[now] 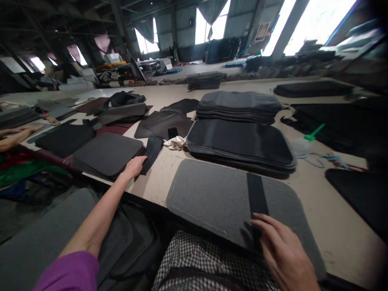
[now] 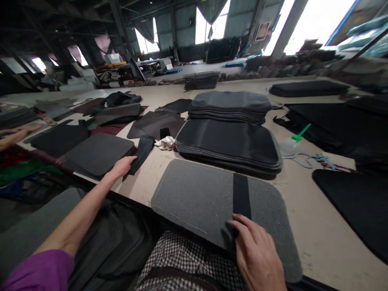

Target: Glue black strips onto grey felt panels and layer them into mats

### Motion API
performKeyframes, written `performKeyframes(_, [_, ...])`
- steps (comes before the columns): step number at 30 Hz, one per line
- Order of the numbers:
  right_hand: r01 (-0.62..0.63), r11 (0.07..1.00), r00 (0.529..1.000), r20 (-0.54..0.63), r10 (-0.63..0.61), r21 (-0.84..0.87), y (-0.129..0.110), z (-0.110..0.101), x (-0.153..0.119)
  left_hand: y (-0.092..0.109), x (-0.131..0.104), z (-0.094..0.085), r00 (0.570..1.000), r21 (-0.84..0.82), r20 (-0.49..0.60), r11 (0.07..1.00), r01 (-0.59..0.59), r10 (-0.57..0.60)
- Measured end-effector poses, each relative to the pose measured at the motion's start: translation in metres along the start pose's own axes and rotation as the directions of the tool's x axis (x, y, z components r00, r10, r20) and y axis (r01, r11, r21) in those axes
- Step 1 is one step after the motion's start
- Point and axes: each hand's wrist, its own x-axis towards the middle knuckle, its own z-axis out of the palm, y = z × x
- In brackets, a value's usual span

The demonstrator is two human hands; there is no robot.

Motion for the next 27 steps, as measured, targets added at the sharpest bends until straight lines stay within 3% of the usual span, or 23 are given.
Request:
performKeyframes(4, [-0.011, 0.999, 1.000, 0.012, 0.011, 0.045, -0.010, 0.006, 0.004, -0.003, -0.005, 0.002, 0.999, 0.043, -0.050, 0.999, 0.023, -0.021])
performKeyframes(7, [-0.077, 0.985, 0.997, 0.025, 0.074, 0.152, -0.019, 0.006, 0.005, -0.002, -0.006, -0.012, 0.992, 0.047, -0.128, 0.999, 0.002, 0.004])
performKeyframes(9, [-0.203, 0.935, 0.979, 0.078, 0.188, 0.291, -0.031, 0.004, 0.009, 0.005, -0.007, -0.028, 0.980, 0.038, -0.196, 0.999, -0.031, 0.038])
performKeyframes(10, [-0.301, 0.878, 0.953, 0.147, 0.264, 0.371, -0.038, 0.003, 0.012, 0.011, -0.010, -0.038, 0.970, 0.029, -0.233, 0.998, -0.059, 0.064])
performKeyframes(12, [-0.529, 0.676, 0.847, 0.371, 0.381, 0.514, -0.057, 0.001, 0.023, 0.030, -0.022, -0.057, 0.935, -0.007, -0.315, 0.984, -0.176, 0.165])
performKeyframes(13, [-0.626, 0.535, 0.779, 0.495, 0.386, 0.567, -0.068, 0.002, 0.029, 0.043, -0.031, -0.066, 0.901, -0.031, -0.359, 0.961, -0.274, 0.245])
performKeyframes(15, [-0.743, 0.211, 0.668, 0.690, 0.279, 0.635, -0.091, 0.006, 0.043, 0.074, -0.058, -0.079, 0.790, -0.072, -0.423, 0.853, -0.517, 0.444])
performKeyframes(17, [-0.771, -0.112, 0.614, 0.779, 0.131, 0.627, -0.111, 0.014, 0.055, 0.107, -0.091, -0.084, 0.643, -0.065, -0.420, 0.686, -0.725, 0.640])
performKeyframes(19, [-0.767, -0.337, 0.566, 0.823, 0.045, 0.546, -0.127, 0.024, 0.063, 0.140, -0.127, -0.080, 0.463, -0.019, -0.378, 0.493, -0.870, 0.802])
performKeyframes(21, [-0.749, -0.437, 0.523, 0.849, 0.073, 0.498, -0.134, 0.034, 0.067, 0.165, -0.159, -0.071, 0.284, -0.007, -0.322, 0.297, -0.955, 0.903])
performKeyframes(23, [-0.707, -0.468, 0.505, 0.842, 0.192, 0.531, -0.135, 0.041, 0.069, 0.181, -0.182, -0.062, 0.157, -0.047, -0.317, 0.150, -0.988, 0.935])
performKeyframes(25, [-0.656, -0.477, 0.503, 0.810, 0.302, 0.585, -0.130, 0.044, 0.068, 0.187, -0.196, -0.057, 0.096, -0.135, -0.316, 0.055, -0.989, 0.944])
performKeyframes(27, [-0.617, -0.463, 0.523, 0.771, 0.363, 0.636, -0.124, 0.043, 0.066, 0.183, -0.197, -0.058, 0.087, -0.309, -0.279, -0.004, -0.951, 0.956])
